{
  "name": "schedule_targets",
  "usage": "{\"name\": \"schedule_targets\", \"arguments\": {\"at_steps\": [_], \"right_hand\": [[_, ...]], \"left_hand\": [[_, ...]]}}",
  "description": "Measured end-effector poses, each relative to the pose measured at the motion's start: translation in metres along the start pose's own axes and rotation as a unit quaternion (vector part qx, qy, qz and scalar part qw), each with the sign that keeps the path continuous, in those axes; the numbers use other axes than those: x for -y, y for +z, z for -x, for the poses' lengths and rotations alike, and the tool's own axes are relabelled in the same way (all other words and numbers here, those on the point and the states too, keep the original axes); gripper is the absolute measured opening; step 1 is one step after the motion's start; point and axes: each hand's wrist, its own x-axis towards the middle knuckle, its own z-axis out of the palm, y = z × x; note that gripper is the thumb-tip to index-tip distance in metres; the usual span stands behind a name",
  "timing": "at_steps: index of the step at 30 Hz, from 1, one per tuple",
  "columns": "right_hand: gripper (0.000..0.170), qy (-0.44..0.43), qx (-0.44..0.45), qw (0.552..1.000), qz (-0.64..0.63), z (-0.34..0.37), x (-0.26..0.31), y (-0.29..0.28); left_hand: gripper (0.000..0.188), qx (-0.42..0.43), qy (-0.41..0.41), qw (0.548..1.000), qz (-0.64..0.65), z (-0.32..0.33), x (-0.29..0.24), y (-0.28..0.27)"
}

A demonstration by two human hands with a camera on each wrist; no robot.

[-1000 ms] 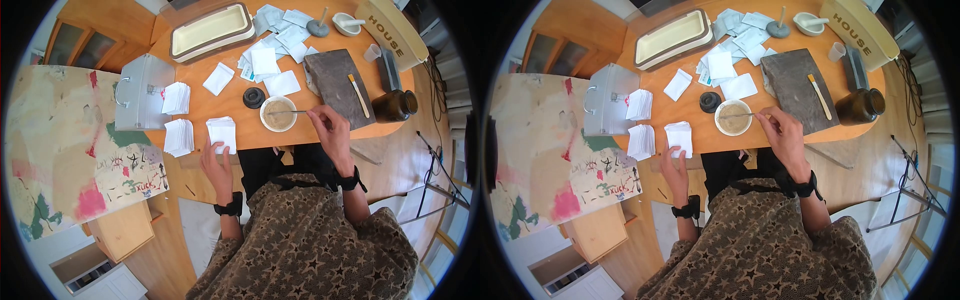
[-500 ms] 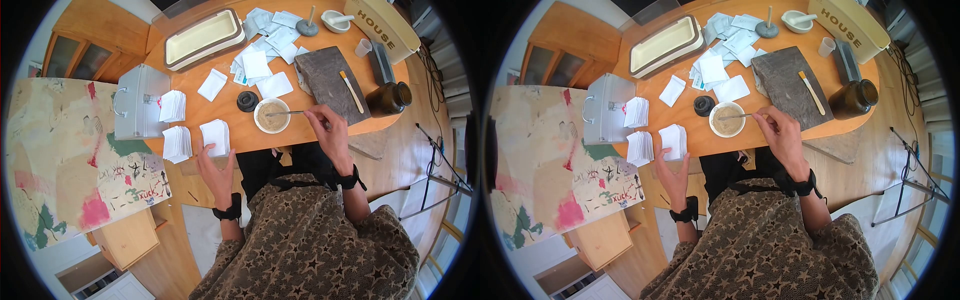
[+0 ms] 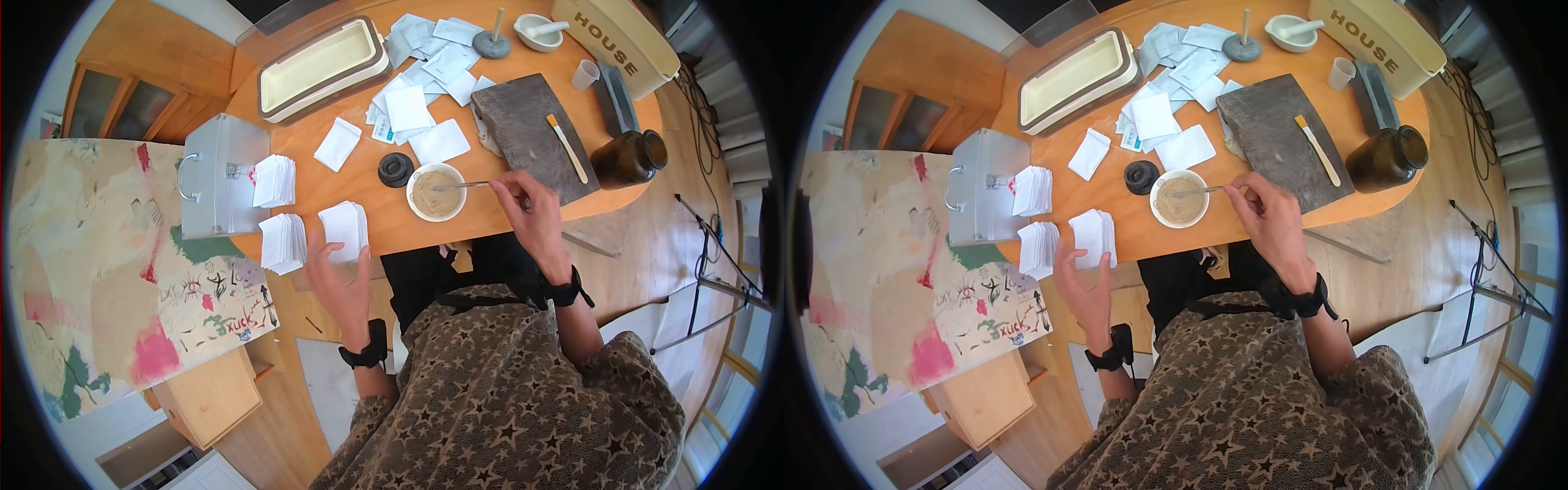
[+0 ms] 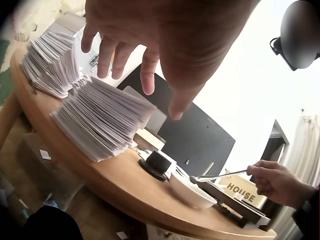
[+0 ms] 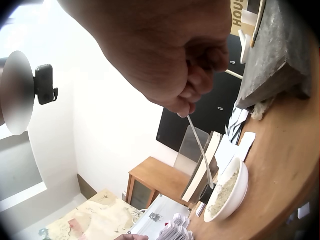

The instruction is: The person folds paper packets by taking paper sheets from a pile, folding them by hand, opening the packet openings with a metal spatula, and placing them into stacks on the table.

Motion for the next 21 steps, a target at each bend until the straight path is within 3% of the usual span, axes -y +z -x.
{"name": "schedule_targets", "arguments": {"at_steps": [10, 21], "right_hand": [[0.015, 0.03, 0.02, 0.999, 0.032, 0.0, -0.007, 0.004], [0.014, 0.038, 0.025, 0.998, 0.036, 0.0, -0.011, 0.006]], "left_hand": [[0.013, 0.008, -0.014, 1.0, -0.007, -0.008, 0.002, -0.016], [0.018, -0.007, 0.084, 0.996, -0.027, -0.054, -0.014, -0.021]]}}
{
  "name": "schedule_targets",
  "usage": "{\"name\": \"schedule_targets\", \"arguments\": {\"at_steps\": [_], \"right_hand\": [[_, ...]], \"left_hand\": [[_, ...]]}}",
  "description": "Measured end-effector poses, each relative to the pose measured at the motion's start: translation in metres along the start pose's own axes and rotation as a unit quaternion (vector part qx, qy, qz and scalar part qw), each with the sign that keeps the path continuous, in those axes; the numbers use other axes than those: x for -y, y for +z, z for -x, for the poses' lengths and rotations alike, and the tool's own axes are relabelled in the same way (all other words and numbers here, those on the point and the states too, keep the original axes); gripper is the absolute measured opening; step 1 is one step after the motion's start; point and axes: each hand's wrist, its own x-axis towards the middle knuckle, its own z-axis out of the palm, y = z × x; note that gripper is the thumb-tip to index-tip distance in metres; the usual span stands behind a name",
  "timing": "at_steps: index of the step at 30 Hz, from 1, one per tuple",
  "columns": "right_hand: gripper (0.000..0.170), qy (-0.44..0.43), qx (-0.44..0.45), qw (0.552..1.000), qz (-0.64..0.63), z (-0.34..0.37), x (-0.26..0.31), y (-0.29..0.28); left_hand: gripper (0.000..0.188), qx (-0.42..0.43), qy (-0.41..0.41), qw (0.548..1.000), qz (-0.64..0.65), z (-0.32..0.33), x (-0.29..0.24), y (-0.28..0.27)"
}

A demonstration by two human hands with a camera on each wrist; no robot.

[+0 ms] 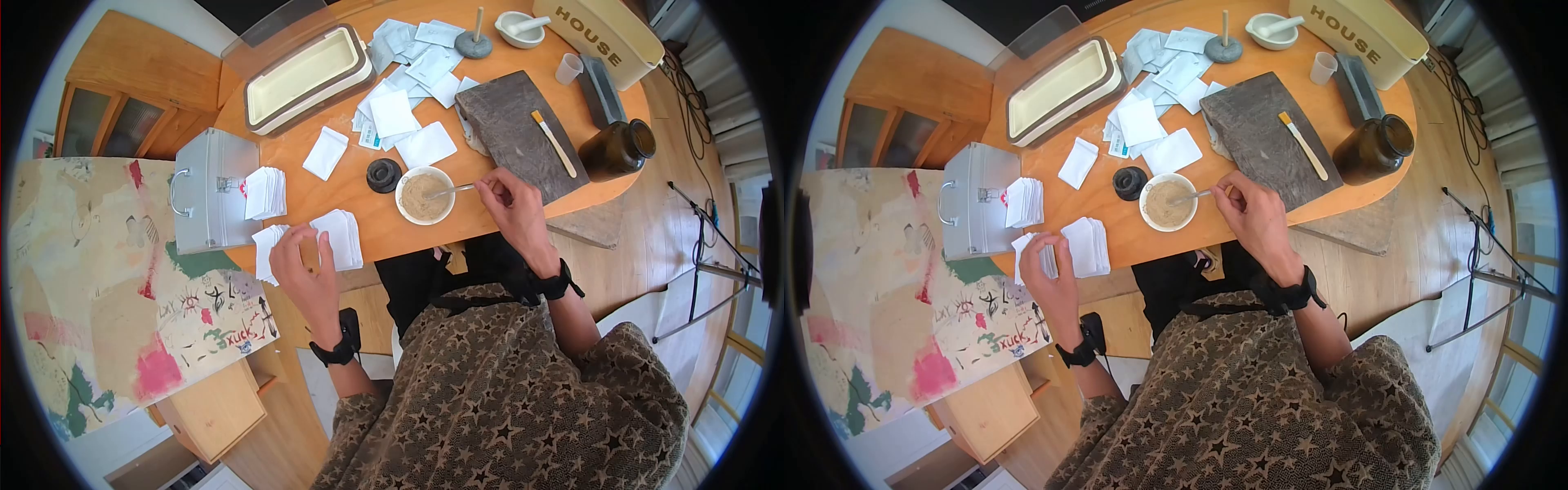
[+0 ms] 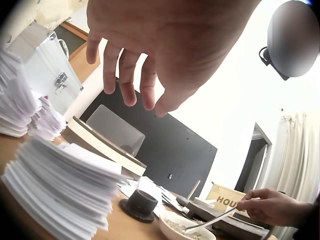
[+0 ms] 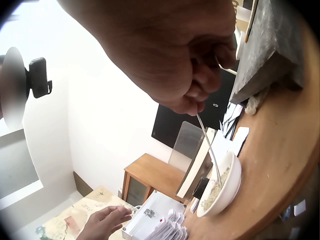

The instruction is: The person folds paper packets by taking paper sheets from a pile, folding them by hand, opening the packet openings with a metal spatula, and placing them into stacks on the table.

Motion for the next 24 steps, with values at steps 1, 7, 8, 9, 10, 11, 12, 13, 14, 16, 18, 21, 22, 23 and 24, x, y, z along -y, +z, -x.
{"name": "schedule_targets", "arguments": {"at_steps": [1, 7, 8, 9, 10, 11, 12, 13, 14, 16, 18, 21, 22, 23, 24], "right_hand": [[0.015, 0.004, 0.001, 1.0, -0.006, 0.0, 0.001, -0.001], [0.015, -0.007, -0.008, 1.0, -0.004, 0.0, -0.003, 0.002], [0.015, -0.007, -0.008, 1.0, -0.004, 0.0, -0.003, 0.001], [0.015, -0.008, -0.013, 1.0, -0.002, -0.001, -0.003, 0.001], [0.015, -0.01, -0.018, 1.0, -0.001, -0.001, -0.002, 0.0], [0.015, -0.011, -0.017, 1.0, -0.001, -0.001, -0.002, 0.0], [0.015, -0.013, -0.019, 1.0, -0.008, -0.001, -0.001, -0.001], [0.016, -0.015, -0.02, 1.0, -0.014, -0.001, 0.0, -0.002], [0.016, -0.017, -0.02, 1.0, -0.015, -0.002, 0.001, -0.003], [0.016, -0.017, -0.023, 1.0, -0.009, -0.002, 0.001, -0.003], [0.016, -0.02, -0.023, 1.0, -0.008, -0.001, 0.001, -0.003], [0.016, -0.02, -0.017, 1.0, 0.0, -0.001, -0.002, -0.002], [0.016, -0.018, -0.008, 1.0, 0.007, -0.001, -0.002, -0.001], [0.016, -0.019, -0.009, 1.0, 0.006, -0.001, -0.003, -0.001], [0.015, -0.02, -0.014, 1.0, 0.007, -0.001, -0.003, 0.0]], "left_hand": [[0.019, 0.002, 0.012, 1.0, -0.007, -0.006, 0.001, -0.001], [0.023, 0.006, 0.054, 0.998, -0.02, -0.038, 0.002, -0.004], [0.023, 0.005, 0.054, 0.998, -0.02, -0.044, 0.002, -0.005], [0.023, 0.01, 0.071, 0.996, -0.046, -0.051, 0.003, -0.006], [0.024, 0.014, 0.088, 0.993, -0.072, -0.057, 0.004, -0.005], [0.024, 0.013, 0.088, 0.993, -0.072, -0.062, 0.007, -0.004], [0.025, 0.028, 0.089, 0.992, -0.086, -0.068, 0.009, -0.003], [0.027, 0.043, 0.089, 0.99, -0.1, -0.074, 0.012, -0.001], [0.027, 0.042, 0.089, 0.99, -0.101, -0.079, 0.017, 0.001], [0.03, 0.075, 0.115, 0.983, -0.121, -0.089, 0.03, 0.011], [0.032, 0.101, 0.11, 0.981, -0.123, -0.098, 0.039, 0.022], [0.035, 0.148, 0.097, 0.978, -0.115, -0.109, 0.051, 0.043], [0.036, 0.168, 0.088, 0.976, -0.105, -0.112, 0.055, 0.05], [0.036, 0.167, 0.089, 0.976, -0.105, -0.115, 0.057, 0.057], [0.037, 0.193, 0.077, 0.972, -0.109, -0.117, 0.059, 0.063]]}}
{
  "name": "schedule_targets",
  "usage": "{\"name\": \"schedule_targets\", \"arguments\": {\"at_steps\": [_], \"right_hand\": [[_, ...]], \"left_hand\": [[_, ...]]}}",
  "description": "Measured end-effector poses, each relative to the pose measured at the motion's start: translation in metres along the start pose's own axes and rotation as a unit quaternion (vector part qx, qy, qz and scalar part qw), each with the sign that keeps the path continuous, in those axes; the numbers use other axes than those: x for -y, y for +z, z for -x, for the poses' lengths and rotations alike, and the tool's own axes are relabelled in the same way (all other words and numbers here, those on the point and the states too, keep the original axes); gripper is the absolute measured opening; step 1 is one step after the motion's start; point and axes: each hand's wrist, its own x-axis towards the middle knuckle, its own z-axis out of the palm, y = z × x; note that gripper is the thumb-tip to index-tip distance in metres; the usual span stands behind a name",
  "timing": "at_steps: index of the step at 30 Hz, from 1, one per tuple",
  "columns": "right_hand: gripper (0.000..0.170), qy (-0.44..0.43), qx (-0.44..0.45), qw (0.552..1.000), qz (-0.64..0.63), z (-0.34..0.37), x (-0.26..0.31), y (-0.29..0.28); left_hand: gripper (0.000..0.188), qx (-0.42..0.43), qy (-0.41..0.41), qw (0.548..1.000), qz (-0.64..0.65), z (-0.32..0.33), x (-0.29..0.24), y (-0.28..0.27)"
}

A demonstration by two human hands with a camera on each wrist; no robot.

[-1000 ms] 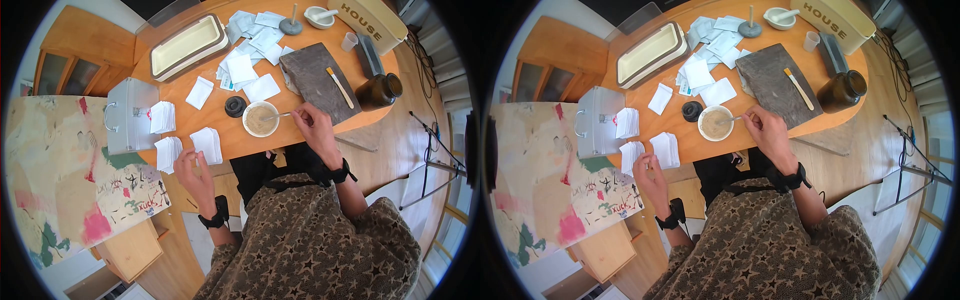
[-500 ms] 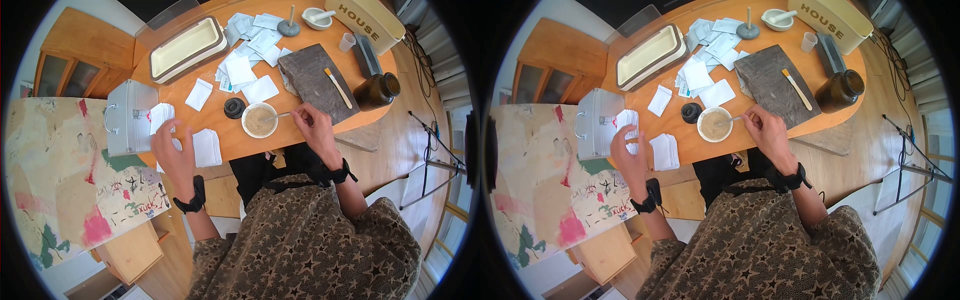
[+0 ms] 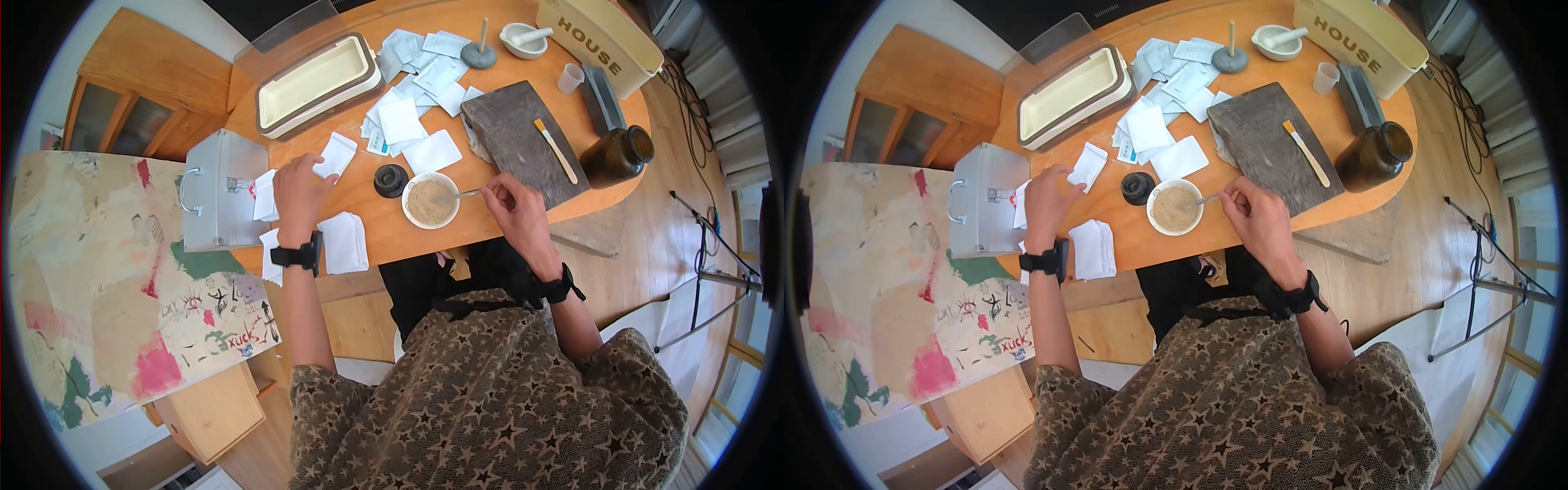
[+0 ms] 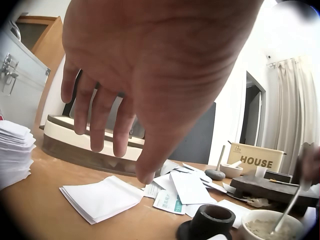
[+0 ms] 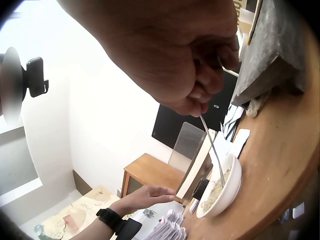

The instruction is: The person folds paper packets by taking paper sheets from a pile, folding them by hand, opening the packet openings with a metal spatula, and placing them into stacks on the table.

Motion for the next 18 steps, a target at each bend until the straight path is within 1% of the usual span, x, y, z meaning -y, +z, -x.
{"name": "schedule_targets", "arguments": {"at_steps": [1, 2, 4, 5, 7, 11, 13, 18], "right_hand": [[0.015, -0.001, -0.004, 1.0, 0.0, 0.0, 0.0, 0.0], [0.015, -0.002, -0.004, 1.0, 0.0, 0.001, 0.001, -0.001], [0.015, 0.006, -0.003, 1.0, -0.004, 0.0, 0.005, -0.003], [0.015, 0.006, -0.005, 1.0, -0.004, 0.0, 0.005, -0.003], [0.014, 0.014, -0.01, 1.0, -0.015, 0.001, 0.004, -0.006], [0.014, 0.014, -0.014, 1.0, -0.02, 0.002, 0.006, -0.01], [0.014, 0.004, -0.015, 1.0, -0.025, 0.001, 0.006, -0.011], [0.013, 0.001, -0.017, 1.0, -0.023, 0.001, 0.006, -0.011]], "left_hand": [[0.038, 0.028, -0.009, 1.0, 0.0, -0.004, 0.001, 0.005], [0.038, 0.027, -0.01, 1.0, 0.0, -0.008, 0.003, 0.01], [0.038, 0.093, -0.036, 0.995, -0.025, -0.014, 0.009, 0.021], [0.038, 0.092, -0.034, 0.995, -0.026, -0.016, 0.012, 0.026], [0.037, 0.116, -0.058, 0.991, -0.037, -0.021, 0.014, 0.034], [0.035, 0.129, -0.065, 0.989, -0.04, -0.021, 0.017, 0.043], [0.033, 0.124, -0.05, 0.989, -0.064, -0.02, 0.017, 0.045], [0.033, 0.119, -0.049, 0.989, -0.072, -0.021, 0.017, 0.048]]}}
